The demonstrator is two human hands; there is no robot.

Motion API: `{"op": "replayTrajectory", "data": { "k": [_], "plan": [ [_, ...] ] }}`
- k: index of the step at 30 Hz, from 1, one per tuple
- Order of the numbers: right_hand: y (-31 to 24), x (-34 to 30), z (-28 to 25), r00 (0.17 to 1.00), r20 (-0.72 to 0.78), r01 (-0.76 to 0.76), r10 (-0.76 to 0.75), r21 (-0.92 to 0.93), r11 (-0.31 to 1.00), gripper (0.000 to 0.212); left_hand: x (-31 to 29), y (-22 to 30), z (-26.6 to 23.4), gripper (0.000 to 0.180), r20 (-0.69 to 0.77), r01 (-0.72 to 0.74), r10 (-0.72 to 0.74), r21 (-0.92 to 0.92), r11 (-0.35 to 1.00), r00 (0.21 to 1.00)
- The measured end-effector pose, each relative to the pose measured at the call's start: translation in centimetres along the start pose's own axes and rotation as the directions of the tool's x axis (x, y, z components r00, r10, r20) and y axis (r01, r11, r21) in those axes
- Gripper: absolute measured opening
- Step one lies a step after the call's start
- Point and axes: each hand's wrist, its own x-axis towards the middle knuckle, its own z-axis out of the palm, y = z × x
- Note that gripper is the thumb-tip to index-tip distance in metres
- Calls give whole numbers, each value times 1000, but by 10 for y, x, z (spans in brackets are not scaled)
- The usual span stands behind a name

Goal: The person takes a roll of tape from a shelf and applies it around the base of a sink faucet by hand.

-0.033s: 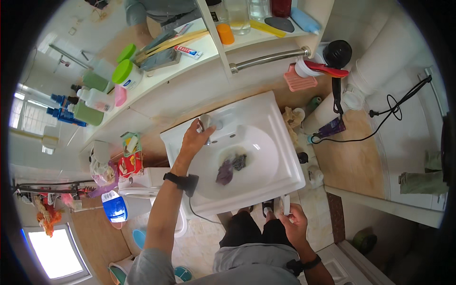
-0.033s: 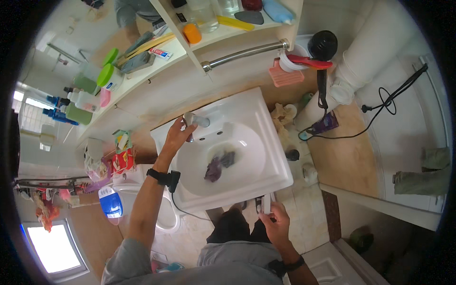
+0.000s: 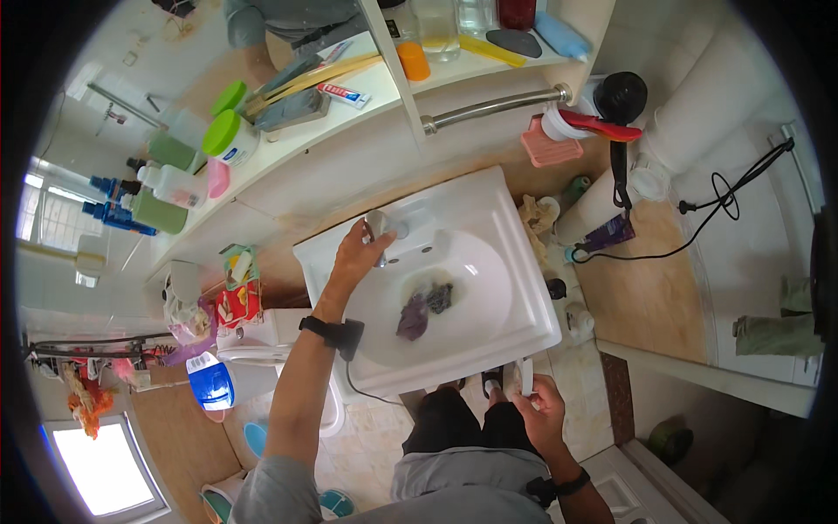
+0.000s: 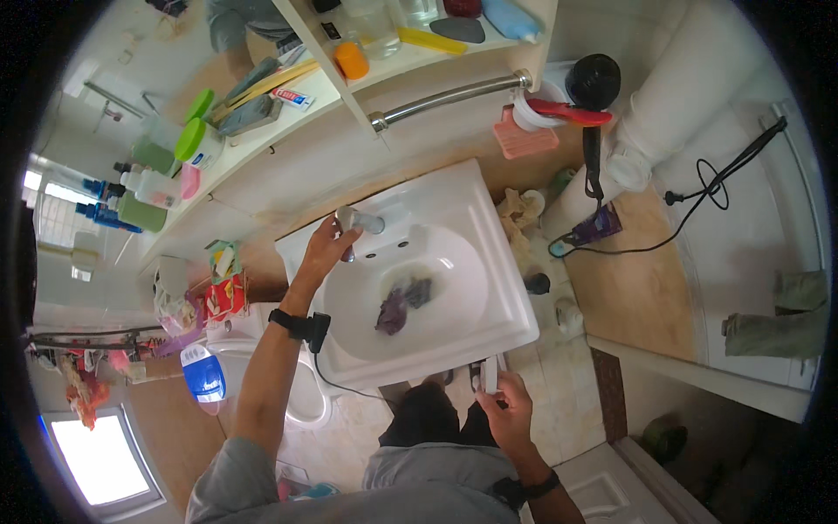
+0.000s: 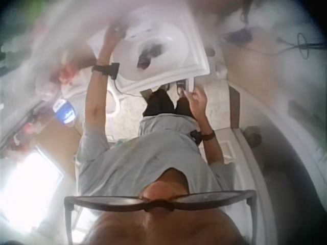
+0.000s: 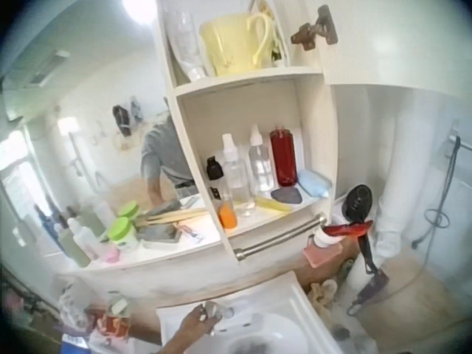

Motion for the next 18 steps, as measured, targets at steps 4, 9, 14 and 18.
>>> {"op": "replayTrajectory", "data": {
  "k": [4,9,14,18],
  "plan": [
    [0,0,12,1000,-11,-8,8,-13,1000,19,2,0,-3,32,59,-51,56,-76,996,997],
    [3,3,20,1000,-14,-23,24,28,999,20,7,11,-7,35,161,40,-24,-92,995,987],
    [6,6,23,1000,-15,-23,24,51,998,21,16,3,-11,35,237,61,-22,-158,986,971],
    [6,8,20,1000,-24,-16,17,16,1000,22,21,-3,-6,40,228,60,-9,-214,975,974]
  ]
}}
